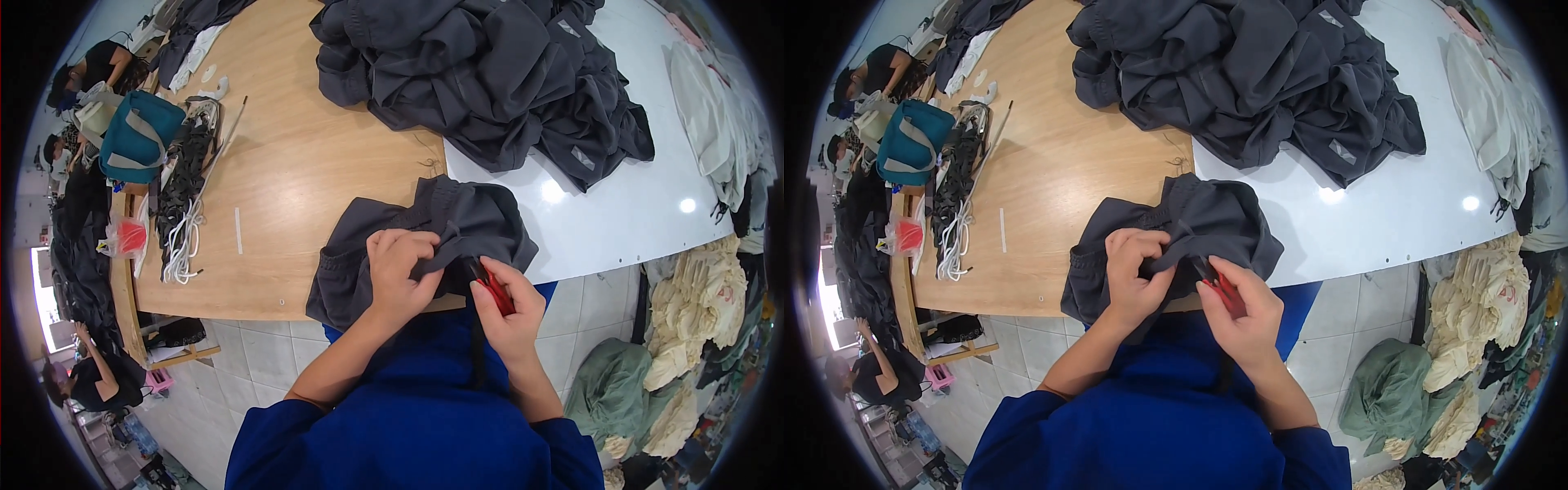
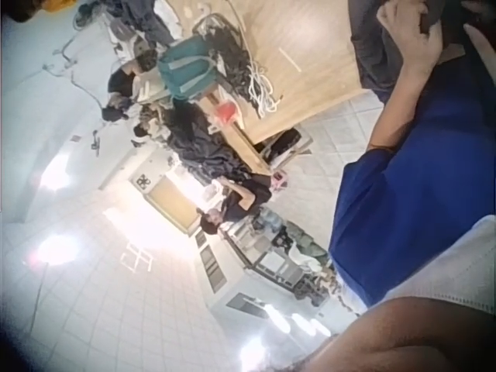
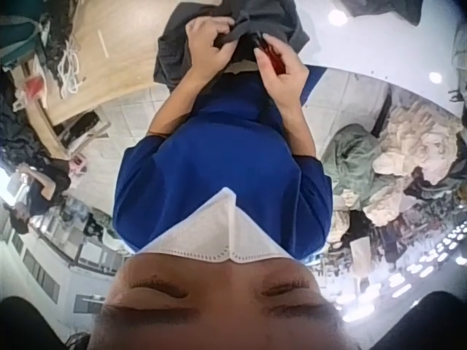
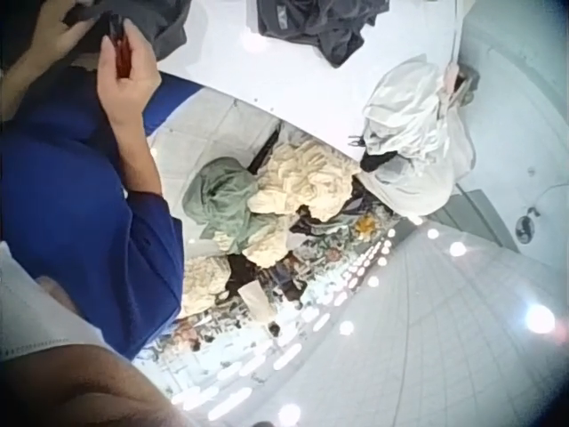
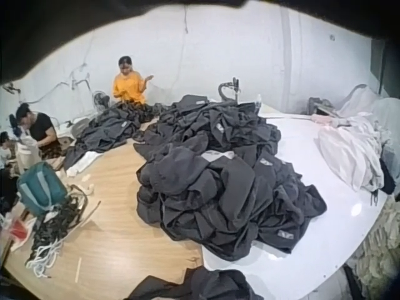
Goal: Trimming loose threads and inspecting grey fabric trousers in a manufacturing setting.
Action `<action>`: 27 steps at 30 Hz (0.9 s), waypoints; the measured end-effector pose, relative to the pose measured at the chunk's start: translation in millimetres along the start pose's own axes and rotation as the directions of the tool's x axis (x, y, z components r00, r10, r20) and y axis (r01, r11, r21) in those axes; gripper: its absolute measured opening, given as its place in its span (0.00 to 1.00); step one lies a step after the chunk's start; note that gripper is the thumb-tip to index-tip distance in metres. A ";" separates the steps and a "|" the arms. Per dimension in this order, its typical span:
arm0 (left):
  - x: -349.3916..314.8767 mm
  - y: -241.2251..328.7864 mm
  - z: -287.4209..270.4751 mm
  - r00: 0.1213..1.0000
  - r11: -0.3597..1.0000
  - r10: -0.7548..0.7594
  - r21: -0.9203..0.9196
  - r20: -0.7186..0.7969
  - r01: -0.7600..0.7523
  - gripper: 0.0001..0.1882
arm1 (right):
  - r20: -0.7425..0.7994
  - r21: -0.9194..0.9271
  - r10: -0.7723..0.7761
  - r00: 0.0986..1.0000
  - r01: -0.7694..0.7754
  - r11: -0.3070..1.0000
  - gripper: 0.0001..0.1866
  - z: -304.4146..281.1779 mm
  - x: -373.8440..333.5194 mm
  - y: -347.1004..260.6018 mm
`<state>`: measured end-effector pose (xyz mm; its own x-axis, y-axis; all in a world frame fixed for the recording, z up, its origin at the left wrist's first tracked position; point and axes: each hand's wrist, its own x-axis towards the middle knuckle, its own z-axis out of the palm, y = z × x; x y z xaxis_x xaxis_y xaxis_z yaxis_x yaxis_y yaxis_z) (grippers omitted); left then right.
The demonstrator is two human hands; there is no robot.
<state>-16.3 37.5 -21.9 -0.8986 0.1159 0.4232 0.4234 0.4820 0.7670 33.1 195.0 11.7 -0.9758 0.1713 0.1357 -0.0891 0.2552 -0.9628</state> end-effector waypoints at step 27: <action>-2.4 5.5 -1.4 0.957 0.969 0.234 0.114 -0.174 -0.217 0.14 | 0.040 -0.176 -0.180 0.983 0.184 0.967 0.14 -0.9 10.2 -15.8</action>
<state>-11.7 38.7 -18.1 -0.7403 0.0730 0.6683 0.5921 0.5416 0.5967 24.7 193.6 28.5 -0.9511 0.0840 0.2971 -0.2307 0.4462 -0.8647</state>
